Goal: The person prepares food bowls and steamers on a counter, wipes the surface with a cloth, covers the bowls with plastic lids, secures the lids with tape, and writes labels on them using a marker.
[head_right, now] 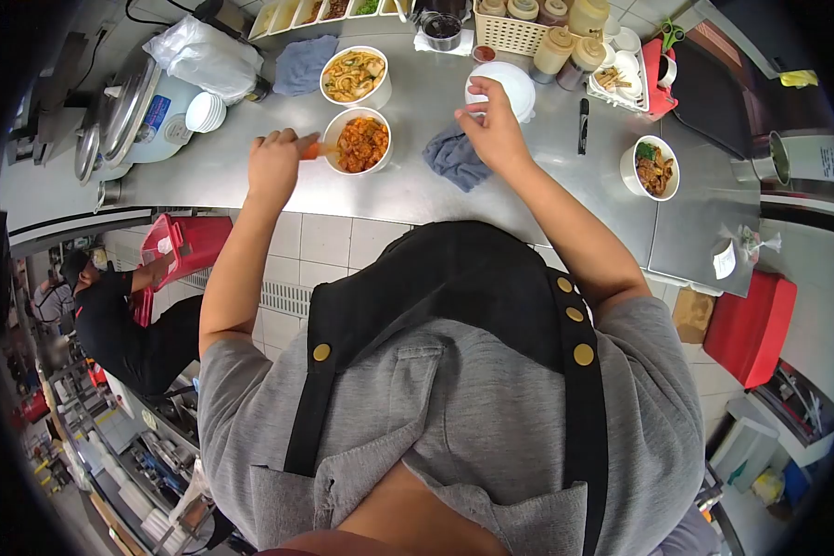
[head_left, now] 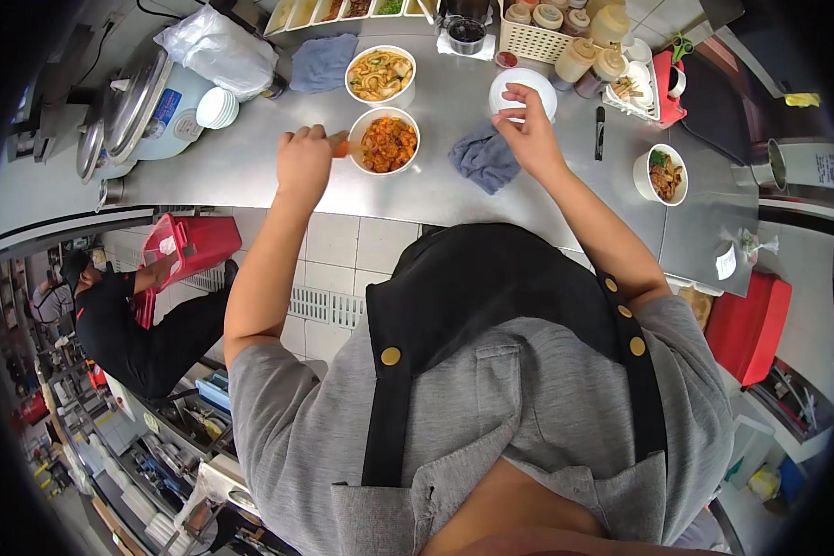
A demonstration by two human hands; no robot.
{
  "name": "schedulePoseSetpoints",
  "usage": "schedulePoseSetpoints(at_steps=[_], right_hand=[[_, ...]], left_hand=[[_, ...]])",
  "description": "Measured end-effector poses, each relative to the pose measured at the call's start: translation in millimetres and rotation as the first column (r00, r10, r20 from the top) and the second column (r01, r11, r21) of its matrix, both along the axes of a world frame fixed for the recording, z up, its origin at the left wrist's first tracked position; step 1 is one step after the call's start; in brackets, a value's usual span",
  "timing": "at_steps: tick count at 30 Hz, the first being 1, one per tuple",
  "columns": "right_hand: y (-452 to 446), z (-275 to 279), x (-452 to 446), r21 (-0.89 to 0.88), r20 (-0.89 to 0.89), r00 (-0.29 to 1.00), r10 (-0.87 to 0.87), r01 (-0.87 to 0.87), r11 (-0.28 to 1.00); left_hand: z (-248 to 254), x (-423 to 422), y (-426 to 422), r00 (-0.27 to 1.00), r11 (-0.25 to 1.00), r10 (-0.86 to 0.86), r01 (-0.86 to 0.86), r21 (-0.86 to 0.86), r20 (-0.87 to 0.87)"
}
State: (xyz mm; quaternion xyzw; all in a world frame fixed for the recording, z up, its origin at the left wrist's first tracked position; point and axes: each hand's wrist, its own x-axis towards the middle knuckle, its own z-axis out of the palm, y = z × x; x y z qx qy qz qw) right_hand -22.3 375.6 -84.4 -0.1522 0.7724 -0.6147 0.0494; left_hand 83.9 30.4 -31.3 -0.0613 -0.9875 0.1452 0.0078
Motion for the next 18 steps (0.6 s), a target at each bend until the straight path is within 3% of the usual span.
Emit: schedulePoseSetpoints(at_steps=[3, 7, 10, 11, 12, 13, 14, 16, 18], right_hand=[[4.5, -3.7, 3.8, 0.007, 0.019, 1.0, -0.019, 0.019, 1.0], [14.7, -1.3, 8.7, 0.019, 0.055, 0.998, -0.043, 0.042, 0.999], [31.3, -16.9, 6.7, 0.024, 0.057, 0.995, -0.084, 0.083, 0.996], [37.2, -22.8, 7.5, 0.022, 0.058, 0.995, -0.085, 0.083, 0.996], [42.6, -26.3, 8.6, 0.03, 0.058, 0.993, -0.104, 0.103, 0.994], [47.7, -30.3, 10.1, 0.039, 0.06, 0.99, -0.126, 0.123, 0.992], [52.9, -34.5, 12.1, 0.038, 0.06, 0.99, -0.13, 0.128, 0.991], [61.5, -38.5, 17.2, 0.064, 0.093, 0.981, -0.171, 0.165, 0.984], [68.7, -45.6, 21.7, 0.058, 0.097, 0.976, -0.193, 0.188, 0.98]], left_hand=[[-4.9, 1.4, -0.5, 0.994, 0.989, 0.017, -0.001, 0.148, -0.108], [-23.3, 16.4, -0.4, 0.996, 0.966, 0.005, 0.018, 0.258, -0.088], [-35.8, 26.4, -27.9, 0.979, 0.765, 0.204, -0.172, 0.62, 0.019], [-42.9, 27.5, -30.3, 0.979, 0.766, 0.203, -0.172, 0.619, 0.02], [-47.4, 25.9, -29.5, 0.978, 0.495, 0.21, -0.12, 0.861, 0.015], [-51.3, 23.0, -29.9, 0.976, 0.157, 0.217, -0.049, 0.986, 0.014], [-55.6, 17.5, -29.5, 0.977, 0.158, 0.213, -0.049, 0.986, 0.014], [-49.1, -1.8, -11.0, 0.965, -0.119, 0.255, -0.036, 0.992, 0.065], [-40.7, -27.3, 8.2, 0.971, -0.166, 0.215, -0.072, 0.984, 0.107]])
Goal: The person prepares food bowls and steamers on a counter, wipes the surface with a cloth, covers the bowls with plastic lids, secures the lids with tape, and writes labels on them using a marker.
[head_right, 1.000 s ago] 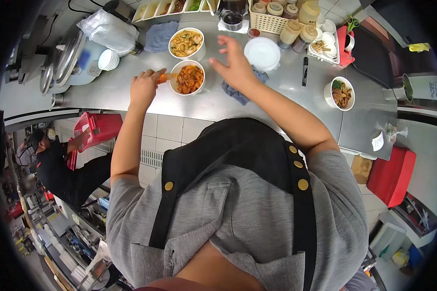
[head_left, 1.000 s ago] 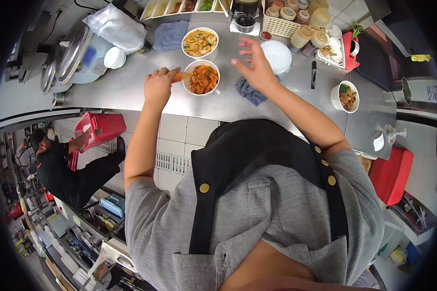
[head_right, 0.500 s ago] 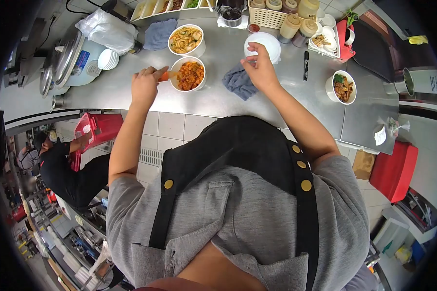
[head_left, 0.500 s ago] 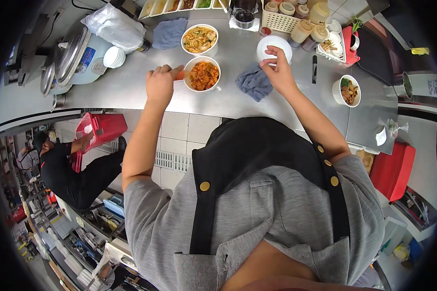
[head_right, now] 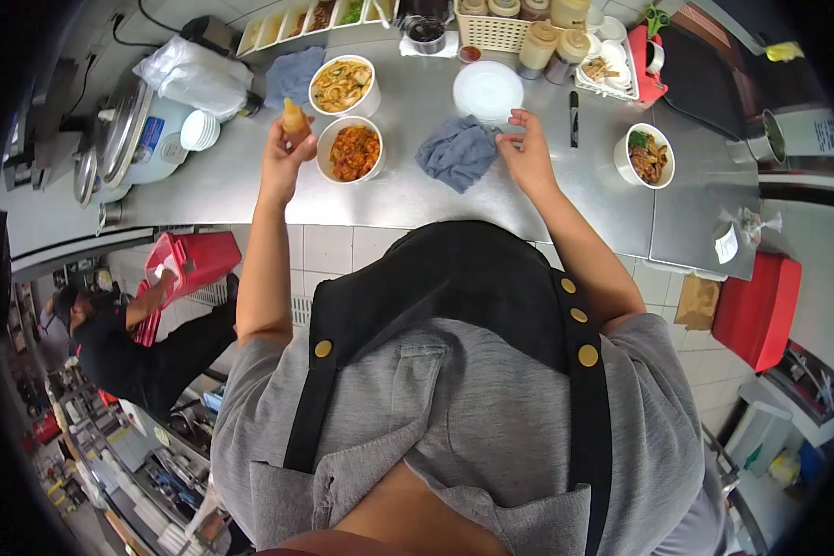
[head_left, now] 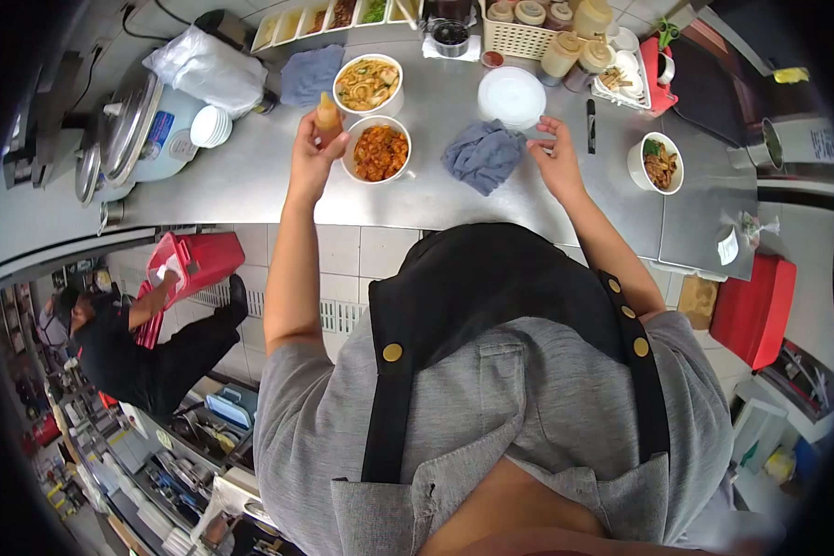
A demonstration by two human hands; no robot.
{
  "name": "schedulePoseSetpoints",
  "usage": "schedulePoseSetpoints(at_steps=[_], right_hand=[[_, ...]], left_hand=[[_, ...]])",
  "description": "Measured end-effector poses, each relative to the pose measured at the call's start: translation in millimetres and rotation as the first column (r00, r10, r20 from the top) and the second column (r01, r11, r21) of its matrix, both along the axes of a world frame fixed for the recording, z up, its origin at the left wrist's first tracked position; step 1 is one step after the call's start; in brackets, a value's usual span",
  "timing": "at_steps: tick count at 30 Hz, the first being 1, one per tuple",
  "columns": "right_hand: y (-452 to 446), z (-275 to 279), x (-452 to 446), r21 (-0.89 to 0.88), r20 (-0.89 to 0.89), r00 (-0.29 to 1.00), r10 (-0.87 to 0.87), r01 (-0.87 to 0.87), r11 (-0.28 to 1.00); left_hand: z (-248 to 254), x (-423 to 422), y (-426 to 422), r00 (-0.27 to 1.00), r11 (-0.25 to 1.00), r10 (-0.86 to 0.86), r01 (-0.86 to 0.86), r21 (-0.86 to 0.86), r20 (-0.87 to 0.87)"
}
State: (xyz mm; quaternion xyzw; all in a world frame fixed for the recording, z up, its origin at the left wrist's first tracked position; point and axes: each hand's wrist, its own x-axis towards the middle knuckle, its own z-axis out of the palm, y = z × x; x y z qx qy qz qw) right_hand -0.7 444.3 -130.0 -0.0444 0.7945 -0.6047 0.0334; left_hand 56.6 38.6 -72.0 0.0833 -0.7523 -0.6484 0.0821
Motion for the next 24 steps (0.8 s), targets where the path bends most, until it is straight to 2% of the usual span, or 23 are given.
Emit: schedulePoseSetpoints(at_steps=[1, 3, 5, 7, 8, 9, 11, 13, 15, 17, 19, 20, 22, 24], right_hand=[[5.4, -1.4, 1.4, -0.007, 0.0, 1.0, -0.02, 0.02, 1.0], [14.1, -2.5, 9.0, 0.018, 0.003, 0.999, -0.054, 0.054, 0.998], [25.2, 4.3, 17.5, 0.043, 0.005, 0.995, -0.102, 0.102, 0.994], [38.1, 10.4, 26.8, 0.014, 0.071, 0.993, -0.098, 0.097, 0.995], [46.0, 12.9, 32.6, -0.011, 0.081, 0.989, -0.125, 0.126, 0.992], [57.7, 12.7, 36.9, -0.01, 0.076, 0.987, -0.144, 0.145, 0.989], [82.1, 6.9, 44.4, 0.017, 0.066, 0.973, -0.222, 0.221, 0.975], [110.3, -0.8, 54.1, -0.008, 0.067, 0.951, -0.301, 0.302, 0.953], [148.6, -31.9, 61.9, 0.127, -0.135, 0.941, -0.31, 0.327, 0.937], [165.1, -22.0, 76.8, 0.172, 0.034, 0.937, -0.349, 0.338, 0.925], [174.0, -18.5, 87.7, 0.214, 0.142, 0.914, -0.38, 0.346, 0.913], [177.2, -18.6, 90.0, 0.229, 0.145, 0.926, -0.349, 0.312, 0.922], [182.6, -17.0, 91.5, 0.278, 0.176, 0.93, -0.322, 0.267, 0.923], [178.4, -10.2, 83.1, 0.288, 0.187, 0.945, -0.269, 0.209, 0.934]], left_hand=[[7.2, -16.5, 14.1, 0.999, 0.998, -0.034, 0.033, 0.048, 0.028], [22.1, -53.0, 54.3, 0.993, 0.99, -0.111, 0.113, 0.09, -0.033], [33.5, -86.8, 99.5, 0.954, 0.934, -0.259, 0.287, 0.214, -0.15], [25.1, -124.0, 142.3, 0.933, 0.911, -0.318, 0.35, 0.218, -0.168], [22.1, -140.5, 163.8, 0.924, 0.933, -0.31, 0.341, 0.115, -0.223], [17.7, -157.0, 184.8, 0.913, 0.949, -0.298, 0.314, 0.013, -0.28], [-5.6, -191.9, 214.8, 0.917, 0.967, -0.256, 0.248, -0.066, -0.306], [-17.5, -207.0, 242.6, 0.882, 0.98, -0.151, 0.074, -0.184, -0.447], [-52.7, -230.2, 264.8, 0.887, 0.954, -0.038, -0.105, -0.281, -0.461], [-64.6, -235.6, 286.6, 0.966, 0.925, 0.113, -0.188, -0.329, -0.234], [-74.3, -236.1, 301.3, 0.964, 0.854, 0.201, -0.258, -0.451, -0.172], [-83.6, -241.8, 305.3, 0.958, 0.851, 0.237, -0.285, -0.442, -0.161], [-103.4, -251.3, 314.1, 0.973, 0.885, 0.217, -0.23, -0.406, -0.077], [-119.2, -269.2, 326.7, 0.97, 0.871, 0.23, -0.24, -0.429, -0.077]])
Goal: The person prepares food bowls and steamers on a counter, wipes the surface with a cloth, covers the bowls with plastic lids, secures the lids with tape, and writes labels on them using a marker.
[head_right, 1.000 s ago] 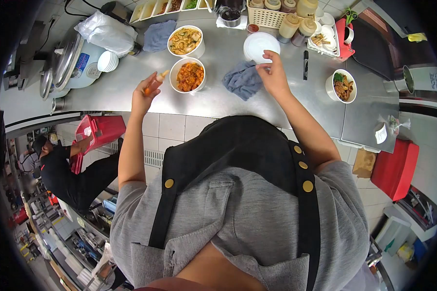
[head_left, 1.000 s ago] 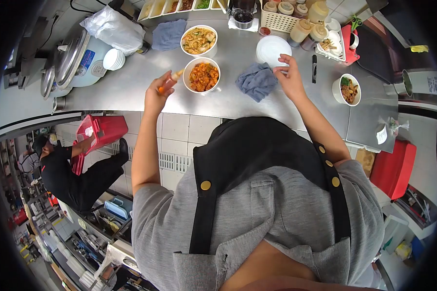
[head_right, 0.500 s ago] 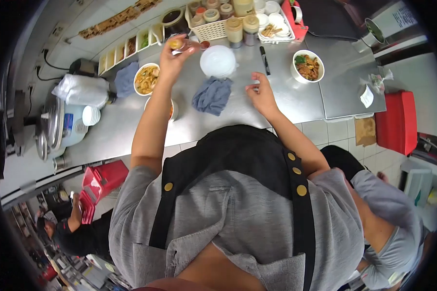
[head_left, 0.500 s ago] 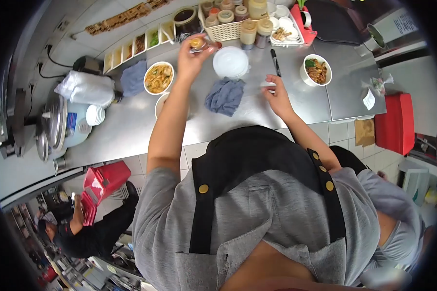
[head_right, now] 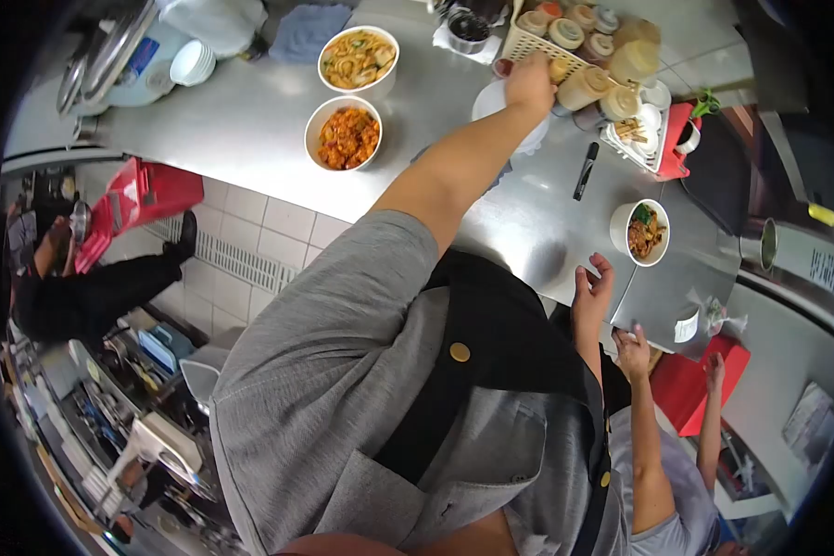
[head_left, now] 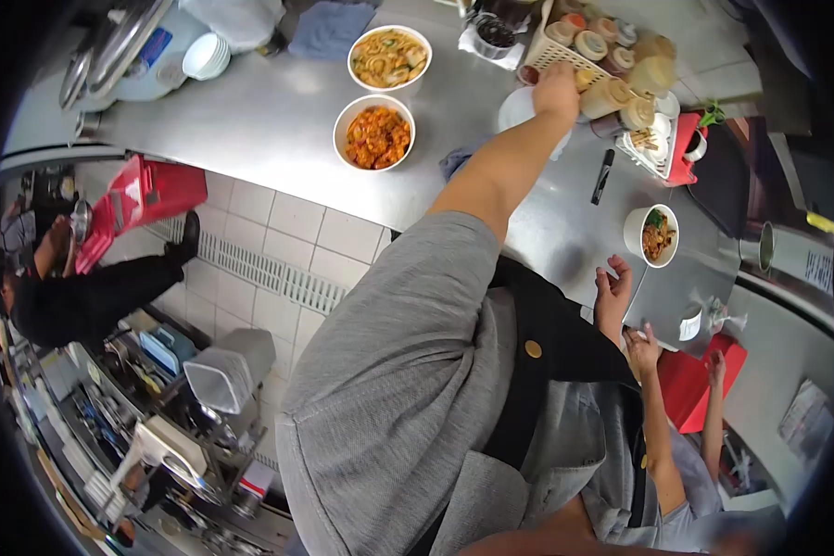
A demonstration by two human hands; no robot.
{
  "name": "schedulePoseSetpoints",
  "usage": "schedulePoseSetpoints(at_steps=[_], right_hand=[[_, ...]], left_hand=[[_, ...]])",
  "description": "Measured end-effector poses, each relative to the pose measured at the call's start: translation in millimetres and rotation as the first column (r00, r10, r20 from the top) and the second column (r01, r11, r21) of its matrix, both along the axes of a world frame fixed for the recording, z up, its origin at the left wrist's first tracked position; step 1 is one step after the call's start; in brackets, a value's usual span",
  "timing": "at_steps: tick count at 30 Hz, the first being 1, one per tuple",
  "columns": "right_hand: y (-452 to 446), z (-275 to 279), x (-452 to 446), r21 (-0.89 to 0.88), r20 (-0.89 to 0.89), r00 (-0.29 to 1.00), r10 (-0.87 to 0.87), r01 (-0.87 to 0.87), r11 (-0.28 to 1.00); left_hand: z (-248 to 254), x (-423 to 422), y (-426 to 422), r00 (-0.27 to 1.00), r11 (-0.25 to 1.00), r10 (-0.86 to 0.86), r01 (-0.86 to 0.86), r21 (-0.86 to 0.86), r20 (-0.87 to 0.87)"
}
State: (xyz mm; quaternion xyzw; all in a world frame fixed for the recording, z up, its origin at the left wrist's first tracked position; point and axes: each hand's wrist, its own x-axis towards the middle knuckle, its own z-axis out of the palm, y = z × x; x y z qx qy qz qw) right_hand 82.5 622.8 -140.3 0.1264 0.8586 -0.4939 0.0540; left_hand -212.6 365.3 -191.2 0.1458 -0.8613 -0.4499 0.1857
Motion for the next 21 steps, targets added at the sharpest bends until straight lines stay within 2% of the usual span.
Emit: schedulePoseSetpoints(at_steps=[2, 4, 6, 8, 12, 14, 18, 21], right_hand=[[-5.0, 8.8, -5.9, -0.018, 0.001, 0.998, 0.066, -0.066, 0.998], [-14.3, 13.2, -17.1, 0.016, 0.014, 0.992, 0.125, -0.125, 0.992], [-24.2, 14.0, -29.8, 0.05, 0.022, 0.983, 0.183, -0.184, 0.982], [-37.4, 12.9, -38.8, 0.087, 0.038, 0.958, 0.285, -0.287, 0.954], [-75.6, 9.9, -47.5, 0.115, 0.066, 0.902, 0.426, -0.431, 0.895], [-92.8, 1.9, -49.4, 0.117, 0.047, 0.838, 0.544, -0.545, 0.83], [-129.3, -10.4, -45.4, 0.078, 0.065, 0.76, 0.647, -0.65, 0.756], [-152.2, -12.7, -37.2, 0.064, 0.064, 0.692, 0.719, -0.722, 0.689]], left_hand=[[3.2, 13.5, -1.9, 1.0, 1.0, 0.007, -0.006, -0.023, 0.011], [40.3, 49.8, -3.3, 0.985, 0.995, 0.099, -0.101, -0.011, -0.144], [58.8, 97.8, -11.2, 0.988, 0.998, 0.055, -0.054, 0.011, -0.142], [63.2, 154.5, -24.9, 0.971, 1.0, -0.025, 0.026, 0.002, -0.237], [39.9, 245.4, -58.8, 0.969, 0.989, -0.038, 0.002, -0.145, -0.245], [15.2, 274.3, -73.9, 0.973, 0.979, -0.003, -0.045, -0.199, -0.232], [-18.3, 300.6, -90.0, 0.98, 0.945, 0.016, -0.079, -0.319, -0.198], [-26.6, 300.4, -93.8, 0.987, 0.974, -0.02, -0.017, -0.226, -0.16]])
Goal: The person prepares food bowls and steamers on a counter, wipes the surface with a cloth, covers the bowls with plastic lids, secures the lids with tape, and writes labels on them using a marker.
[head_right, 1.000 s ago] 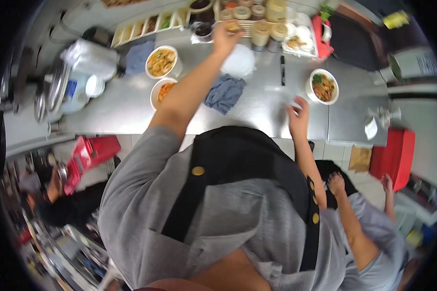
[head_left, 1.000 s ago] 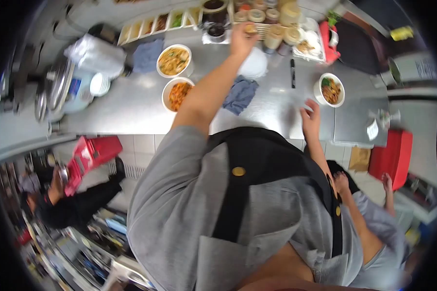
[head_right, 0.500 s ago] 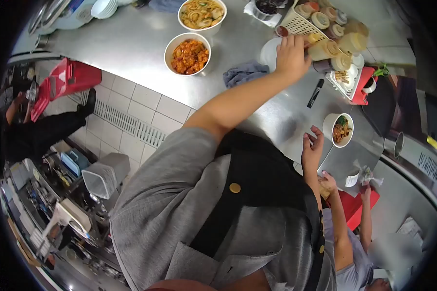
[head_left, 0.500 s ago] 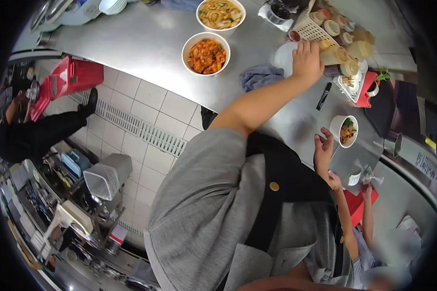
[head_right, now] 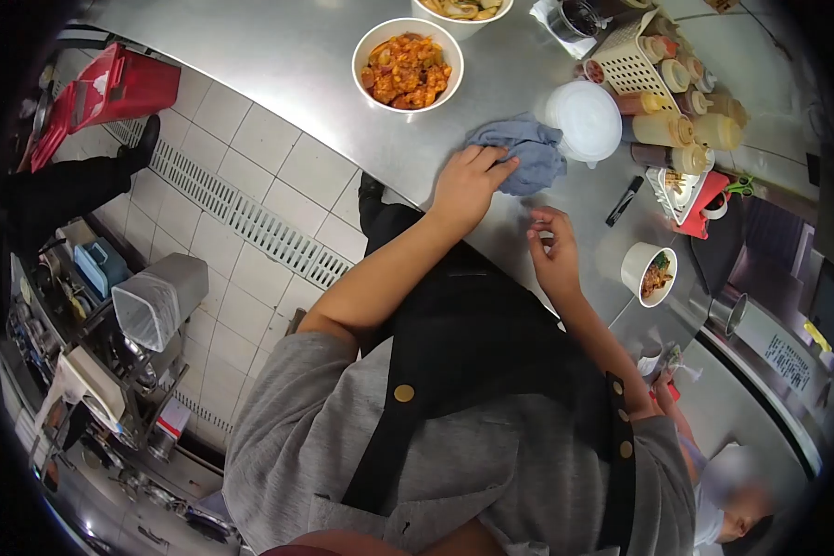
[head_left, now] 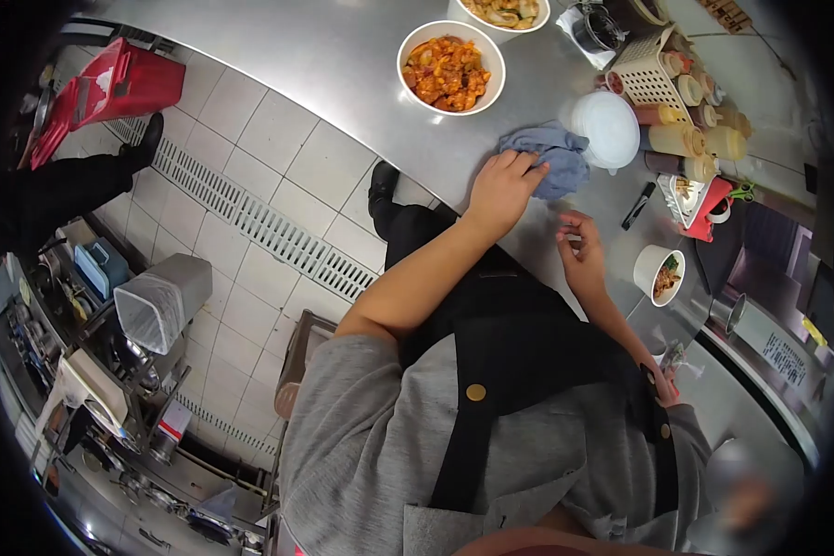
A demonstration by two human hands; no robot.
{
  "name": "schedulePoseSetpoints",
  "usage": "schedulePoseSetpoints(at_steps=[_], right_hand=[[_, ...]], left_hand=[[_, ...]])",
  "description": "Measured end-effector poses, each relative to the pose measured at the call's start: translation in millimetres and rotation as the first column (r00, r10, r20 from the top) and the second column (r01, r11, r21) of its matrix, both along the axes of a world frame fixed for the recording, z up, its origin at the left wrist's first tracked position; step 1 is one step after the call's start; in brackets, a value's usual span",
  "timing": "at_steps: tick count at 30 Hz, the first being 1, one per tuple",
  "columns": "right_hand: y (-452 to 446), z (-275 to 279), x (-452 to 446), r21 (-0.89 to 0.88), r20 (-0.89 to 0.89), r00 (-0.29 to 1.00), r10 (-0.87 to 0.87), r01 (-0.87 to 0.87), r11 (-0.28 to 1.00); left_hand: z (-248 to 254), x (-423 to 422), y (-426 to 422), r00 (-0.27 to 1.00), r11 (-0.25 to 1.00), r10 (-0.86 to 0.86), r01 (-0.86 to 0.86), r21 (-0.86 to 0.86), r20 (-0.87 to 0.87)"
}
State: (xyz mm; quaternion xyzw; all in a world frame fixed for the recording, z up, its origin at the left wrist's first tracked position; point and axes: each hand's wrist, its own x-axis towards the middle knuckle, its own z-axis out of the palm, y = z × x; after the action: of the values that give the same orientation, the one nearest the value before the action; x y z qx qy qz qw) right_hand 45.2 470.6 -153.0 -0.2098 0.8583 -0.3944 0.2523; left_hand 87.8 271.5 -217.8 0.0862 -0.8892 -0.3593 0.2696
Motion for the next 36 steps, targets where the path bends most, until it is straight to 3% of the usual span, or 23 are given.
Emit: schedulePoseSetpoints(at_steps=[3, 10, 16, 18, 21, 25, 28, 32, 36], right_hand=[[-13.4, -0.2, 4.3, 0.041, 0.015, 0.998, 0.066, -0.066, 0.997], [-21.4, -15.6, 0.4, 0.108, 0.059, 0.995, 0.083, -0.089, 0.99], [-32.3, -22.0, -10.2, 0.205, -0.059, 0.977, 0.206, -0.19, 0.96], [-38.1, -20.4, -13.3, 0.288, -0.089, 0.973, 0.211, -0.178, 0.941], [-40.2, -30.8, -20.5, 0.285, -0.143, 0.961, 0.237, -0.189, 0.94], [-46.7, -23.1, -24.1, 0.288, -0.107, 0.969, 0.223, -0.185, 0.94], [-52.5, -12.8, -24.1, 0.355, -0.063, 0.979, 0.196, -0.162, 0.921], [-48.3, -20.0, -22.5, 0.346, -0.053, 0.986, 0.158, -0.13, 0.929], [-48.0, -14.4, -20.6, 0.331, -0.068, 0.989, 0.134, -0.105, 0.938]], left_hand=[[-7.8, -2.6, -7.5, 0.997, 0.995, -0.073, 0.072, 0.068, 0.016], [-8.5, 1.8, -11.5, 0.999, 0.976, -0.045, 0.046, 0.215, -0.01], [-6.0, 12.3, -11.5, 0.993, 0.961, -0.118, 0.117, 0.25, -0.009], [-2.7, 16.7, -13.0, 0.985, 0.905, -0.167, 0.167, 0.391, -0.033], [17.1, 31.8, -23.6, 0.962, 0.904, -0.231, 0.267, 0.334, -0.145], [45.2, 69.9, -53.6, 0.94, 0.908, -0.331, 0.342, 0.243, -0.085], [52.8, 95.8, -87.7, 0.975, 0.964, -0.19, 0.163, 0.208, 0.116], [60.5, 117.8, -131.5, 0.98, 0.996, -0.046, 0.032, 0.078, 0.194], [61.2, 109.8, -167.7, 0.97, 0.986, 0.091, -0.119, 0.114, 0.225]])
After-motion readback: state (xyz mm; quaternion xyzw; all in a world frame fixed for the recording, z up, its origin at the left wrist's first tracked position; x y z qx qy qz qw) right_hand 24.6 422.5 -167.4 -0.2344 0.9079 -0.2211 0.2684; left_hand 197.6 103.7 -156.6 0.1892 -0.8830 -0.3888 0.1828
